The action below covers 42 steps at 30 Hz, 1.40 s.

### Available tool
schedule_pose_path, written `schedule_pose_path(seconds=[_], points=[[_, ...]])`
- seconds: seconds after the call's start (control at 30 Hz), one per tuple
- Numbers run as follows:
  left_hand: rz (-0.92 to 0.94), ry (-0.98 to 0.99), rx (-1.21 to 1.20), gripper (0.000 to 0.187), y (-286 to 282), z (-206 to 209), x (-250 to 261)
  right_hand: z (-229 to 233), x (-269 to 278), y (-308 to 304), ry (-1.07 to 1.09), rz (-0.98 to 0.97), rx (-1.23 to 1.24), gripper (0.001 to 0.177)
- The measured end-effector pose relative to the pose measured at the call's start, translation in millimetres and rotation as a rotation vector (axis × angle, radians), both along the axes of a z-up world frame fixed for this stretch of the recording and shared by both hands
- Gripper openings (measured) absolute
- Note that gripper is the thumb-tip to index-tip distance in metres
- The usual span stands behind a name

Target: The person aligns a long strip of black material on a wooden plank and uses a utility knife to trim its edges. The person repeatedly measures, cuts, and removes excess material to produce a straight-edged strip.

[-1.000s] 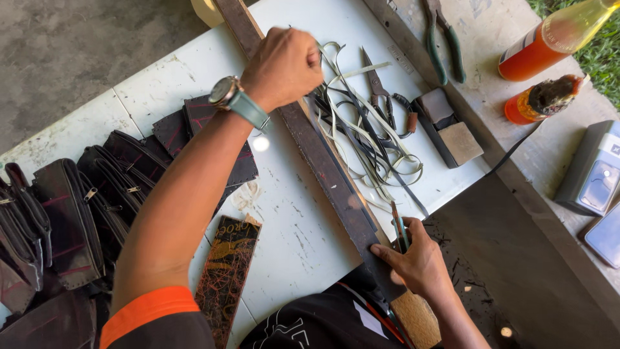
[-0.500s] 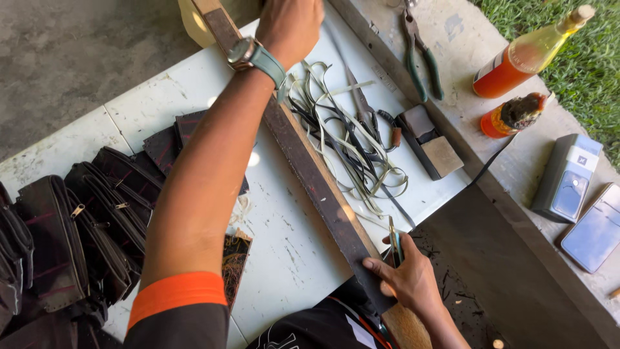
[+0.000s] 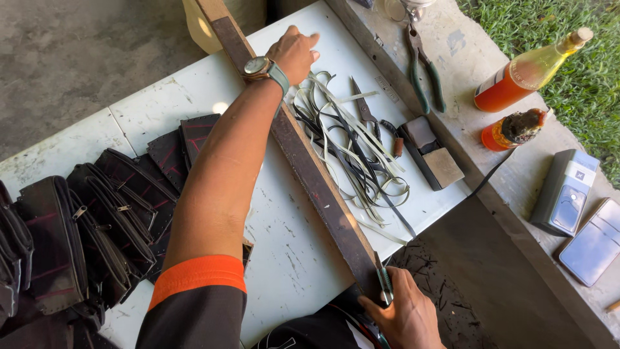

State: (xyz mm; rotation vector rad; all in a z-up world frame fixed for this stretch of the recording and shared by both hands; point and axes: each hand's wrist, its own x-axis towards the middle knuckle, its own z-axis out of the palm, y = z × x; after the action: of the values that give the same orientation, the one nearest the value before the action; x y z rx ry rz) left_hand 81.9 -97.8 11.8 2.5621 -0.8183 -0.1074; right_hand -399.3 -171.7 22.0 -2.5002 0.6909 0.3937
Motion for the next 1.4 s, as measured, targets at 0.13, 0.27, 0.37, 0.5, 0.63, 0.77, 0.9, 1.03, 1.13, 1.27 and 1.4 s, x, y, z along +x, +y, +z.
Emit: schedule_pose_path(seconds=[0.13,0.27,0.37,0.5,0.63,0.77,0.9,1.03,1.13,1.27,1.4], points=[[0.003,-0.015,-0.138,0.066,22.8,-8.5,14.0,8.4,7.3,-5.6,0.075,-0.001,0.026,0.066],[0.075,-0.020,-0.163,0.055,80.9,-34.4,9.8,23.1,12.7,-7.5,0.110,0.014,0.051,0.070],[0.134,0.035,-0.184,0.056,119.0,-59.5,-7.7,29.5,15.5,-1.6,-0.027,0.096,0.126,0.073],[0.156,0.089,-0.281,0.061,138.6,-87.4,-33.4,31.4,15.8,5.0,-0.060,0.224,0.104,0.081],[0.111,0.072,-0.403,0.063,140.8,-103.2,-50.2,25.2,9.2,6.1,-0.061,0.213,0.059,0.084],[0.145,0.085,-0.422,0.057,137.0,-105.9,-52.2,17.8,6.4,6.4,-0.094,0.228,0.031,0.084],[0.151,0.101,-0.442,0.055,136.8,-107.0,-49.6,17.9,8.6,10.5,-0.034,0.199,0.033,0.084],[0.146,0.080,-0.473,0.054,138.0,-114.2,-50.4,20.0,9.8,12.8,-0.070,0.190,0.009,0.086],[0.150,0.081,-0.502,0.052,136.0,-117.3,-49.9,18.7,10.4,11.8,0.005,0.188,-0.034,0.087],[0.148,0.110,-0.527,0.058,137.5,-118.5,-53.3,11.5,3.8,9.2,-0.132,0.210,-0.011,0.084],[0.139,0.132,-0.532,0.069,135.9,-116.1,-57.7,5.2,0.8,5.7,-0.142,0.214,-0.002,0.083]])
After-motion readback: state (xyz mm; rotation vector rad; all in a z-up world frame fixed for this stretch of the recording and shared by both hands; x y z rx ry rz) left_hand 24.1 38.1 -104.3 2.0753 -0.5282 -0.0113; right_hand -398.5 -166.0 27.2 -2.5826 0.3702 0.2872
